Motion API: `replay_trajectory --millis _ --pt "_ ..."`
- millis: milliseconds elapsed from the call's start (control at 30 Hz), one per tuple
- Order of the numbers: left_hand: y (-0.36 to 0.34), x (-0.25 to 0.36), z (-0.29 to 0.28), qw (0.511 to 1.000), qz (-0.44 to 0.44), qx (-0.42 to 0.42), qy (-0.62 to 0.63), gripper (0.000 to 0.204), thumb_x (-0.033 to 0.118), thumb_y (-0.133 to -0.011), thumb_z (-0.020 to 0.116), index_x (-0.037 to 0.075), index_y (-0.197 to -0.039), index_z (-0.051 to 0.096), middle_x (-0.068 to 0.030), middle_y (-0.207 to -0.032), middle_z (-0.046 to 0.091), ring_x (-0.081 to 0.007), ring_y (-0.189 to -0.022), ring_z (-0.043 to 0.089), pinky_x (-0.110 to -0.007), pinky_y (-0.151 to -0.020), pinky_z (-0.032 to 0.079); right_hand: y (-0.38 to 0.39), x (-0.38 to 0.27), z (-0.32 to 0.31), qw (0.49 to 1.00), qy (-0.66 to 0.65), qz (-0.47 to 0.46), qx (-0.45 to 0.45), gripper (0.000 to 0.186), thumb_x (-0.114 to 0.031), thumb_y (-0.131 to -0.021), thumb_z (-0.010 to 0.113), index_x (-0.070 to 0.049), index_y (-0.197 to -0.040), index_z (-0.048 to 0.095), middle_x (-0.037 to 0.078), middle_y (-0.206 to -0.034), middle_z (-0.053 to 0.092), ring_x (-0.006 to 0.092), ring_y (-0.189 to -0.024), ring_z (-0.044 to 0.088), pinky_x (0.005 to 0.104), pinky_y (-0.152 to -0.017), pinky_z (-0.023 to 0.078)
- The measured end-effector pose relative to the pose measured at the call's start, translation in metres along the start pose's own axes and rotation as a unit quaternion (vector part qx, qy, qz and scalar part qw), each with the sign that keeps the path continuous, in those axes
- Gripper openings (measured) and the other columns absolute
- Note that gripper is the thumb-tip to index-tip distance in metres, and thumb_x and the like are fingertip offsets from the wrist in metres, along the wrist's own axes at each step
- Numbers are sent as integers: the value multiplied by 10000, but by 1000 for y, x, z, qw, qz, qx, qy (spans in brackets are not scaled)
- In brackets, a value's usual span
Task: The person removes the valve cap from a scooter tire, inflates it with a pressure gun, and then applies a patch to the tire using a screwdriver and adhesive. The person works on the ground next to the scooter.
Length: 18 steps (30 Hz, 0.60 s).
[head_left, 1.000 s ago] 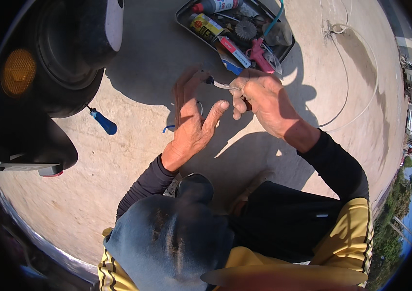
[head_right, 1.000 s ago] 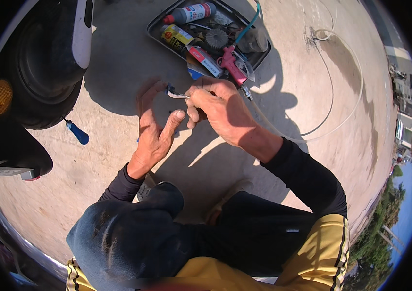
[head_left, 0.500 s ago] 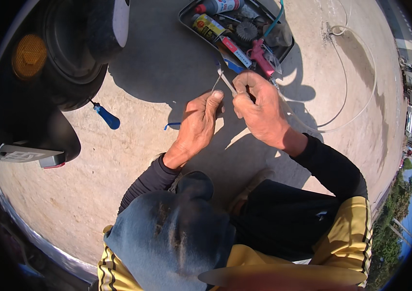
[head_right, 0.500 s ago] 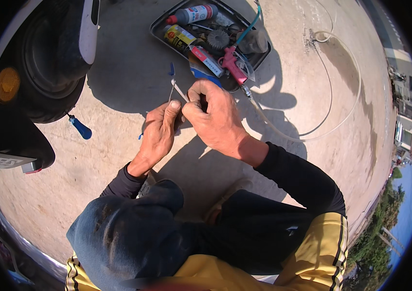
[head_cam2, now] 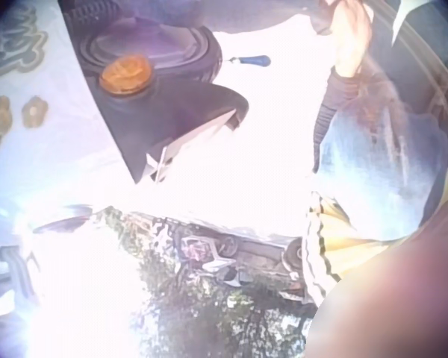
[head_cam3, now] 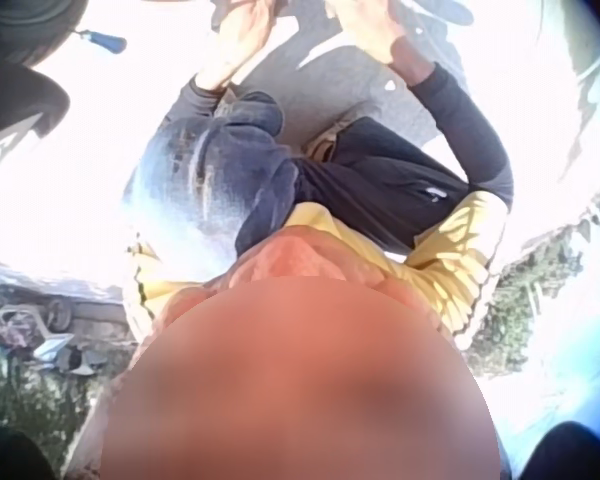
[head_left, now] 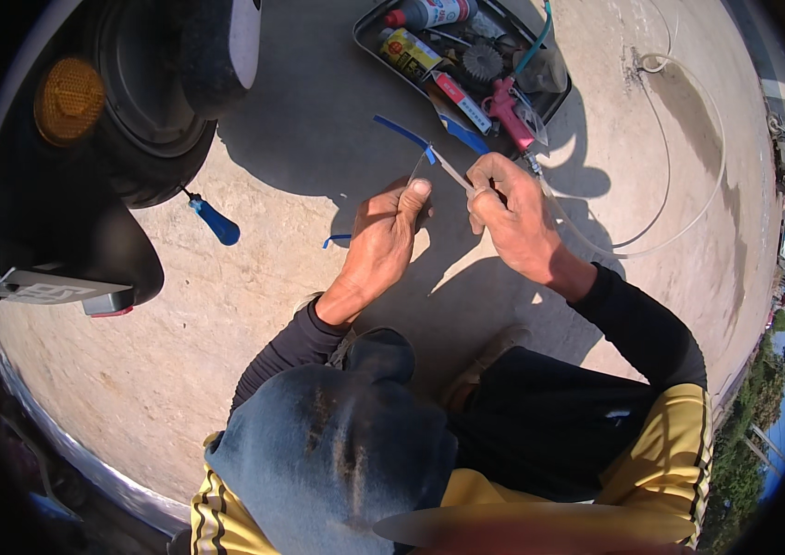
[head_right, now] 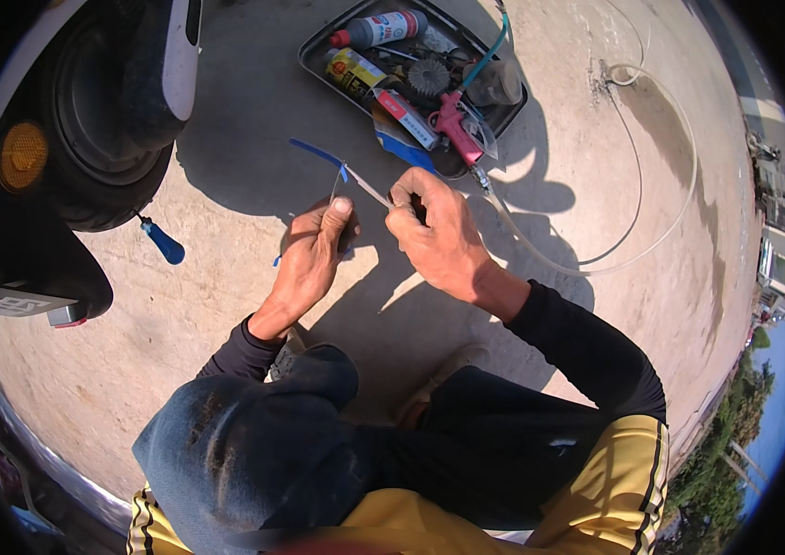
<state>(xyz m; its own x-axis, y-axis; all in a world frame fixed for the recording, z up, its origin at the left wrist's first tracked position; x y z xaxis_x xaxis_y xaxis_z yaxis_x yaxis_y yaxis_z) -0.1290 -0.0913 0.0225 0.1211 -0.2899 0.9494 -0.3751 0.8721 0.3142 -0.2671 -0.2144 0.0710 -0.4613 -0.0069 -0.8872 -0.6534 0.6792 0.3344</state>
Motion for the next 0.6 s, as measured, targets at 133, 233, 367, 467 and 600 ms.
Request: replay_trajectory --millis 133,233,367,467,600 --pt "3 -5 4 999 -8 4 34 575 499 -1146 468 19 -888 654 24 -659 487 -78 -616 445 -271 -576 375 4 -4 1 1000 -9 -28 2 80 -43 -904 608 -13 -956 555 81 -747 533 174 -670 515 352 -633 451" --pt "1 -10 10 998 21 2 64 557 491 -1147 470 12 -935 660 16 -708 516 -84 -636 459 -267 -587 396 5 0 3 997 35 -68 0 95 -51 -909 611 -13 -980 561 101 -776 555 198 -698 559 372 -665 473" --pt "8 -8 12 995 17 -24 97 527 448 -1162 447 -6 -1073 698 -40 -885 619 -121 -790 564 -286 -723 494 4 1 6 998 -39 -39 -21 217 -114 -975 629 2 -1152 579 103 -987 645 196 -889 641 351 -815 521" --pt "6 -7 18 990 126 -13 66 523 421 -1171 423 -16 -1233 703 -94 -1132 687 -184 -1048 622 -333 -957 508 9 5 14 993 -97 -14 -59 432 -202 -1038 626 27 -1388 521 116 -1210 655 215 -1105 650 342 -985 512" --pt "5 -13 23 989 45 -59 127 539 414 -1174 409 -12 -1425 624 -114 -1330 675 -224 -1213 605 -367 -1100 455 9 21 23 990 -83 9 -111 710 -347 -1099 592 45 -1617 305 152 -1367 621 223 -1286 595 365 -1117 459"
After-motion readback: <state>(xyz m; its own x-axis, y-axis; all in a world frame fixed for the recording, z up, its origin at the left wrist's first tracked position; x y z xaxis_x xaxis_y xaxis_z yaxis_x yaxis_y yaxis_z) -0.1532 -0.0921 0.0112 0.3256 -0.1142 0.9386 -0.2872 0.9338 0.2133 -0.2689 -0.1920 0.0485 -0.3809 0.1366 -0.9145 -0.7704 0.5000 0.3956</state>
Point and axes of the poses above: each hand's wrist, its own y-axis away from the middle knuckle, its own z-axis out of the palm, x = y × z, the point moved 4 cm from there along -y, towards the middle knuckle
